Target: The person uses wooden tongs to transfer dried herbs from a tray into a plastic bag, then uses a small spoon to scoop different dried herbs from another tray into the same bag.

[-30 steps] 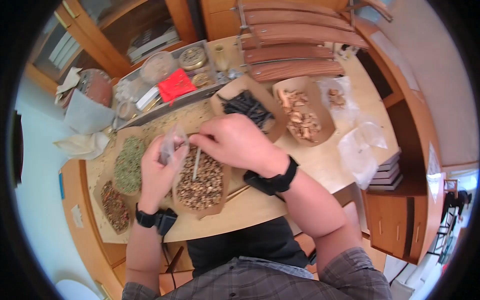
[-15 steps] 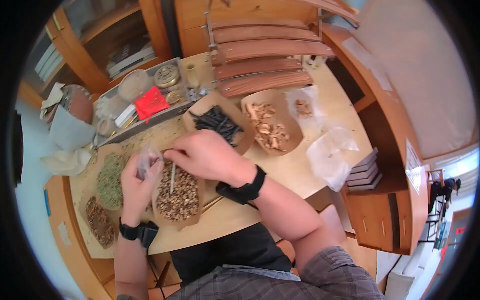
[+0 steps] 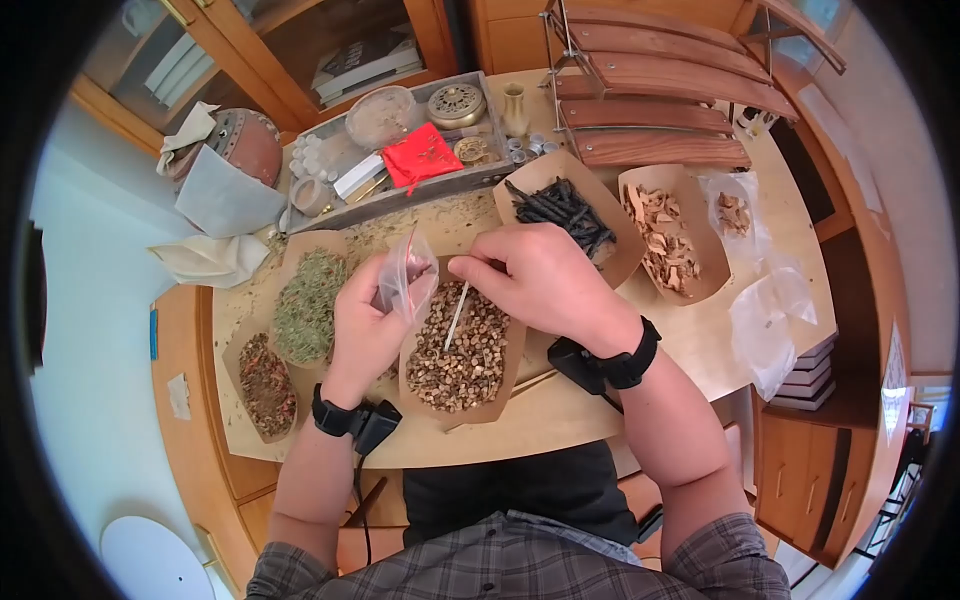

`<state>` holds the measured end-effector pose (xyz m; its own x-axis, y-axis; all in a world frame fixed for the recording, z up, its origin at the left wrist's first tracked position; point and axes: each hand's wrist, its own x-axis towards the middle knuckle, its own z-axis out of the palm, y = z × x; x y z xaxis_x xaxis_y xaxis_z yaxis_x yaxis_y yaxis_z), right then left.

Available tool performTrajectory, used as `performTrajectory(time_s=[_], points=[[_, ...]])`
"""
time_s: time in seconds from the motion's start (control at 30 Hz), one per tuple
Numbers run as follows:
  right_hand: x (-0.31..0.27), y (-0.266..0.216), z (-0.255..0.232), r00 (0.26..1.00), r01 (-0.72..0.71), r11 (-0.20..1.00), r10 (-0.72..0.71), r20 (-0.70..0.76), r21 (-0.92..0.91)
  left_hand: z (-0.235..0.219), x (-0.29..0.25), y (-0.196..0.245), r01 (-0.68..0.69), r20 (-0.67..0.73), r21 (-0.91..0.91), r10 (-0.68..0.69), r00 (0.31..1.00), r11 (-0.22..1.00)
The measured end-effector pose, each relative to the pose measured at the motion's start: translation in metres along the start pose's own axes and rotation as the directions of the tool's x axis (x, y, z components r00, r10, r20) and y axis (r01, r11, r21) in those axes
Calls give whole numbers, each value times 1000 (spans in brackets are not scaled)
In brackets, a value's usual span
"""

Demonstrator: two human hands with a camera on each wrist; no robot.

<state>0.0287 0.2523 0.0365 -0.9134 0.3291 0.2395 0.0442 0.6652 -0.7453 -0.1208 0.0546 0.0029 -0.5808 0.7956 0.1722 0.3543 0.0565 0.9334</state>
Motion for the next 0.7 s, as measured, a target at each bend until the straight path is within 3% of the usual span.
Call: performTrajectory(time_s=[0.17, 0.4, 0.57, 0.7], points=[[0, -1, -1, 1000, -16, 1000, 16, 8, -4, 2, 0, 4, 18, -46, -90, -22, 999, 996], [1, 0, -2, 999, -38, 999, 37, 6, 34, 1, 2, -3, -58, -91, -32, 55, 994, 998], [1, 0, -6, 979, -202, 965, 195, 55, 165, 1, 2, -2, -25, -99, -54, 20, 995, 998], [2, 0, -8, 974, -226, 954, 217, 66, 197, 1, 2, -2, -22, -104, -74, 14, 995, 997]])
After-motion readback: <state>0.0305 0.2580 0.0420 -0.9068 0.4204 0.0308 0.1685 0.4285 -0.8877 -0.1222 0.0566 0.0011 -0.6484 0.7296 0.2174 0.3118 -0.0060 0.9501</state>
